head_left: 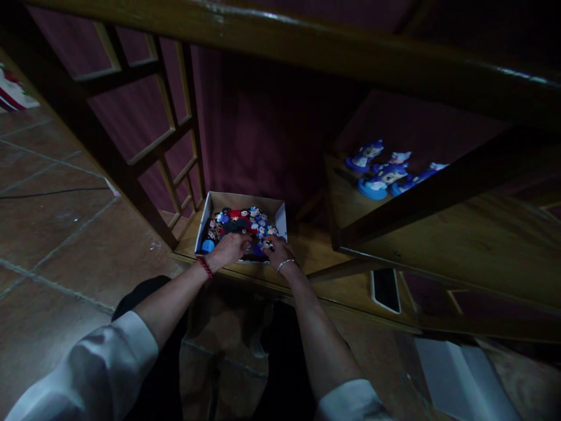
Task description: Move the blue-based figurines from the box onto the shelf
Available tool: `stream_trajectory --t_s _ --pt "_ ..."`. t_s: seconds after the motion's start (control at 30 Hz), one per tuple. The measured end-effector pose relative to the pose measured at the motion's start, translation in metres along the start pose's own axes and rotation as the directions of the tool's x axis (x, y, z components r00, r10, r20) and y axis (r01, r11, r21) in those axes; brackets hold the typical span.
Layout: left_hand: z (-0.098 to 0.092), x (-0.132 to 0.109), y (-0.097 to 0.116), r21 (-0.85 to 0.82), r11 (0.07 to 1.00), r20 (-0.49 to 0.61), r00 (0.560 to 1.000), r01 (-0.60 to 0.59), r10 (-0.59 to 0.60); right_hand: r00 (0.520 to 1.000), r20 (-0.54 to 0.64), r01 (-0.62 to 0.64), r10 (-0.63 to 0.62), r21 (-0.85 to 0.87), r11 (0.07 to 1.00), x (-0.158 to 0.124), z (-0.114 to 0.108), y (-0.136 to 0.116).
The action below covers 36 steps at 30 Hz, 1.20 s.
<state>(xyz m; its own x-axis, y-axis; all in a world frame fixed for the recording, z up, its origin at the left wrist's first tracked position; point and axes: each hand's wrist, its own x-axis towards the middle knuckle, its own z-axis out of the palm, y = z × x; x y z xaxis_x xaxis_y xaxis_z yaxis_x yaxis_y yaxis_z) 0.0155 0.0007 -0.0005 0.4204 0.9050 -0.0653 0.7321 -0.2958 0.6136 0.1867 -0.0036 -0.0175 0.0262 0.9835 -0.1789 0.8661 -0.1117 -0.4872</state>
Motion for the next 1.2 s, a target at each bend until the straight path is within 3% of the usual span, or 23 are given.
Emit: stream_trajectory --t_s 0.27,0.57,0.73,0.9,1.2 --pt "-0.028 -0.011 -0.02 -0.003 0.998 -0.021 0.998 0.06 -0.06 1.0 0.007 0.019 -0.019 -0.014 1.0 0.001 0.001 0.001" --pt "-0.049 -0.021 -0.057 0.088 0.986 0.047 0.988 0.144 -0.148 1.0 0.016 0.027 -0.026 -0.004 1.0 0.001 -0.001 -0.003" --pt "-0.048 -0.024 -0.065 0.194 0.978 0.104 0.989 0.081 -0.103 1.0 -0.001 0.028 -0.028 -0.021 0.999 0.0 -0.001 -0.006" --pt "-0.046 -0.023 -0.062 0.305 0.951 0.159 0.981 0.054 -0.107 1.0 0.002 0.031 -0.031 -0.018 0.999 0.0 0.001 -0.006" --pt "-0.056 -0.024 -0.037 0.481 0.876 0.251 0.951 0.04 -0.181 1.0 0.013 0.025 -0.025 0.0 1.0 0.0 0.0 -0.007"
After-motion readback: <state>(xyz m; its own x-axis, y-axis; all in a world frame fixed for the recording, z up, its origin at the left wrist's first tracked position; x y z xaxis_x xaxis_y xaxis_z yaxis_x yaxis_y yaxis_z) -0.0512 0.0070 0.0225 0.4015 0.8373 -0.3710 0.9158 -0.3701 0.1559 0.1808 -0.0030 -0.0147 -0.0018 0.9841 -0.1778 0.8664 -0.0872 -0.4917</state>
